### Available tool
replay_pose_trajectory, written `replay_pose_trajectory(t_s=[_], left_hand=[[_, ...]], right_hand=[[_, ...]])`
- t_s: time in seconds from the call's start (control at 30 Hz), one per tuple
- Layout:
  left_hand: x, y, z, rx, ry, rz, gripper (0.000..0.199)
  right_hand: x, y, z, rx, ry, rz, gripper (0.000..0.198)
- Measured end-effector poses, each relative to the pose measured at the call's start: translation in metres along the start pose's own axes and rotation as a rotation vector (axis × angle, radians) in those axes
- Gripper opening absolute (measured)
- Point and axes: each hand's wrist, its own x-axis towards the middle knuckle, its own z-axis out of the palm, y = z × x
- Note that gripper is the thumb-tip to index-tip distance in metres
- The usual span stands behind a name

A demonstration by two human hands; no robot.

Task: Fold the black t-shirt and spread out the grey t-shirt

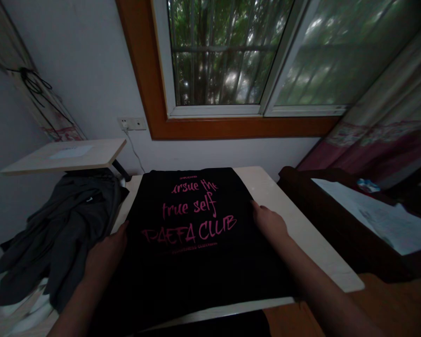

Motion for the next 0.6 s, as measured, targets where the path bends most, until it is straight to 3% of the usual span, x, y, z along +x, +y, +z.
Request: replay_pose_trajectory(t_s=[0.23, 0.33, 0.43, 0.6], left_hand=[[-0.018, -0.014, -0.014, -0.041, -0.218, 0.025, 0.052], [-0.016, -0.018, -0.024, -0.061, -0.251, 0.069, 0.049], [-0.008, -0.017, -0.036, -0.027, -0.193, 0.089, 0.043], [0.018, 0.000, -0.049, 0.088, 0.048, 0.141, 0.048]], right_hand=[[-0.011, 0.016, -0.007, 0.032, -0.145, -0.050, 0.045], [-0.009, 0.022, -0.014, 0.043, -0.208, -0.068, 0.045], [-0.005, 0.026, -0.023, 0.038, -0.217, -0.093, 0.044], [0.015, 0.020, -0.034, -0.030, 0.001, -0.133, 0.047]])
